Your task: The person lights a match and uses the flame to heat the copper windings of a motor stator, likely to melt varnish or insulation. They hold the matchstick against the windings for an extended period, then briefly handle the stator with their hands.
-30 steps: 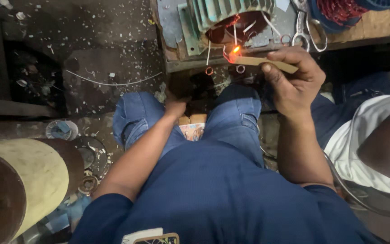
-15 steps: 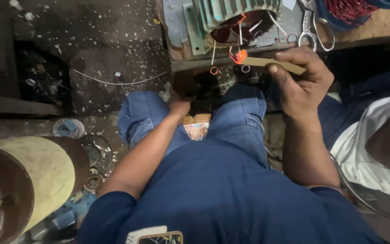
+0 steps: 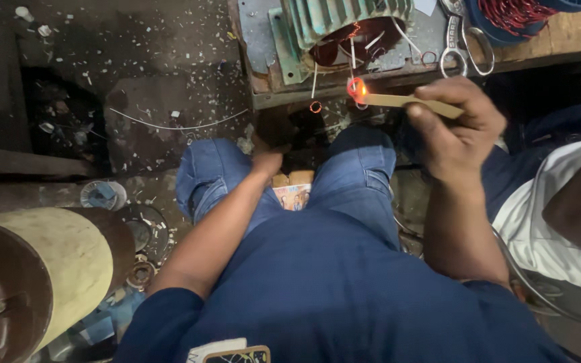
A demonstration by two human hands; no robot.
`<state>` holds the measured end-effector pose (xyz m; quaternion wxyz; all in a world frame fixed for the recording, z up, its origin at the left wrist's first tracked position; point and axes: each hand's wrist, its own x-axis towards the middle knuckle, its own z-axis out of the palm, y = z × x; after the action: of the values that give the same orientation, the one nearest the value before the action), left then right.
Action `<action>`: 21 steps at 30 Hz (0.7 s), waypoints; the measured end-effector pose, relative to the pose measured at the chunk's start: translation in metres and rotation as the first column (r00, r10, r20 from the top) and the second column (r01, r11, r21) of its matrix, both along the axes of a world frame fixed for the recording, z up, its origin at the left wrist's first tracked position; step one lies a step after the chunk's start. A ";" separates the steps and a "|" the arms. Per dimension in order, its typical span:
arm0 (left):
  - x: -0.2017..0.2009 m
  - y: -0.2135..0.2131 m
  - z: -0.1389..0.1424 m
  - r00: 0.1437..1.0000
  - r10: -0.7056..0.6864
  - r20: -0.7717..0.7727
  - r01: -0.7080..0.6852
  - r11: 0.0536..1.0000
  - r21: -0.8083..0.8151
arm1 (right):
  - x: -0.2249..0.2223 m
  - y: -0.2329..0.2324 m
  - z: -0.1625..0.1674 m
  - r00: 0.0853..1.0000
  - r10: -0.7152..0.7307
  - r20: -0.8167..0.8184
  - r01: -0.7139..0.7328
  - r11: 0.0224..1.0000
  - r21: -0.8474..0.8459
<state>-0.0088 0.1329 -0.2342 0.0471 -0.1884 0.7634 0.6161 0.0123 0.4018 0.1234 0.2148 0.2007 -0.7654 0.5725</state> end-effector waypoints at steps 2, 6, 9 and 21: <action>0.000 0.000 -0.002 0.999 0.005 -0.036 -0.005 1.000 0.014 | 0.005 0.012 0.007 1.000 -0.012 0.018 0.012 1.000 0.006; -0.001 -0.002 -0.007 0.999 -0.023 -0.033 0.023 1.000 0.001 | 0.010 0.027 0.018 0.998 -0.009 0.060 0.024 0.969 -0.246; -0.002 -0.003 -0.008 0.998 -0.058 0.025 0.059 0.997 -0.055 | 0.008 0.032 0.025 0.987 -0.090 0.130 0.116 0.971 -0.211; 0.001 -0.007 -0.010 0.997 -0.077 -0.019 0.076 0.996 -0.054 | 0.005 0.015 0.034 0.975 -0.175 0.140 0.191 0.976 -0.109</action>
<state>-0.0074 0.1258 -0.2440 0.0575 -0.1536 0.7865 0.5954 0.0178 0.4169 0.1572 0.2283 0.0781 -0.7567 0.6077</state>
